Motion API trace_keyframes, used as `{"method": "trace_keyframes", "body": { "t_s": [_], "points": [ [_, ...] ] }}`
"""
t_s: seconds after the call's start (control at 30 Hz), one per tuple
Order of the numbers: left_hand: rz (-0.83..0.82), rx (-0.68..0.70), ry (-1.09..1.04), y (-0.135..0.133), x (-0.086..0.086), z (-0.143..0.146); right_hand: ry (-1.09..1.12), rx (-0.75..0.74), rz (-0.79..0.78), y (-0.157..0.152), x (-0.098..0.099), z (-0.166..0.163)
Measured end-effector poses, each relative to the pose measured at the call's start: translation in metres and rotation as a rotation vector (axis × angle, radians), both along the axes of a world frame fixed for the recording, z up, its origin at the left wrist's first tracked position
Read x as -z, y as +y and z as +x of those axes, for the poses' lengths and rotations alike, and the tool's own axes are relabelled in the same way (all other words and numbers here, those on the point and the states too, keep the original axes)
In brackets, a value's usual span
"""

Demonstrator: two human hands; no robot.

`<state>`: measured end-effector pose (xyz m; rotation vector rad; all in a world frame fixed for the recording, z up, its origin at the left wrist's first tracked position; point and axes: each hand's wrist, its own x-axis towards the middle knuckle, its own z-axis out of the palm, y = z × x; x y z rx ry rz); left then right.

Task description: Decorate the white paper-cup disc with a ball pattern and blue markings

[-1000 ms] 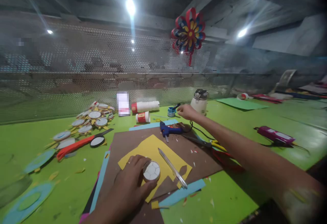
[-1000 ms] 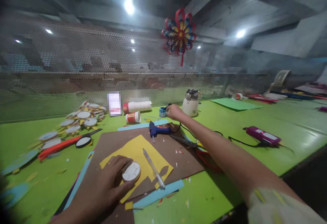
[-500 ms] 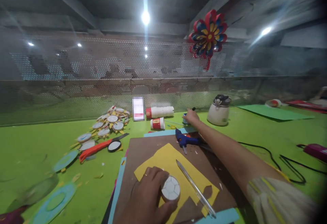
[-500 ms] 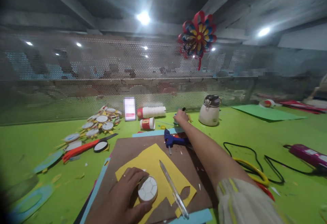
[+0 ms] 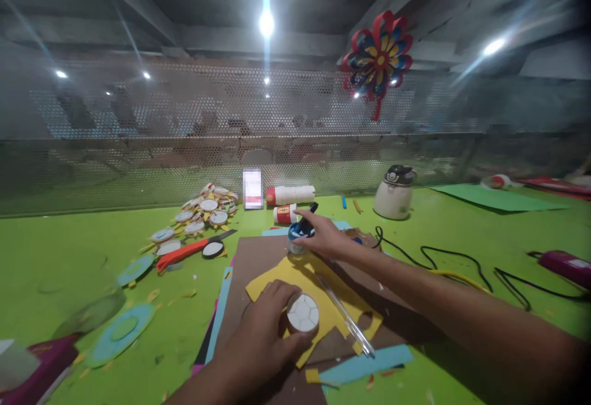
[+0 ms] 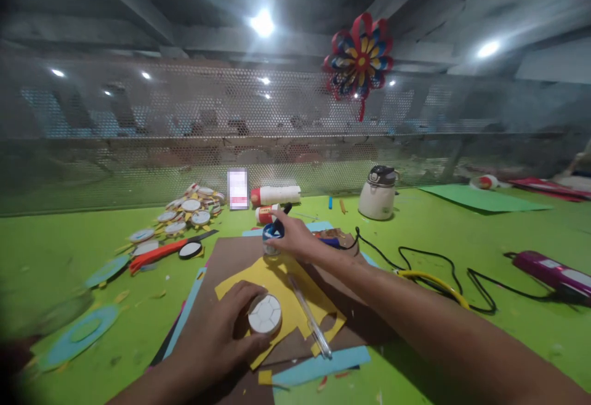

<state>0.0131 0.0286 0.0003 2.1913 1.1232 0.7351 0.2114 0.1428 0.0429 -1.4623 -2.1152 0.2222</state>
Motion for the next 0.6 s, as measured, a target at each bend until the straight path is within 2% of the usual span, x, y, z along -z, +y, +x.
{"method": "trace_keyframes", "body": {
  "t_s": [0.13,0.33,0.6],
  "points": [
    [0.009,0.012,0.048,-0.002,-0.004,0.000,-0.044,-0.046,-0.039,-0.016,0.011,-0.014],
    [0.002,0.062,0.082,0.001,-0.002,-0.002,-0.014,-0.037,-0.059,-0.019,0.005,-0.007],
    [0.011,0.045,0.110,0.003,0.006,-0.005,0.352,0.151,0.025,-0.050,0.002,0.024]
  ]
}}
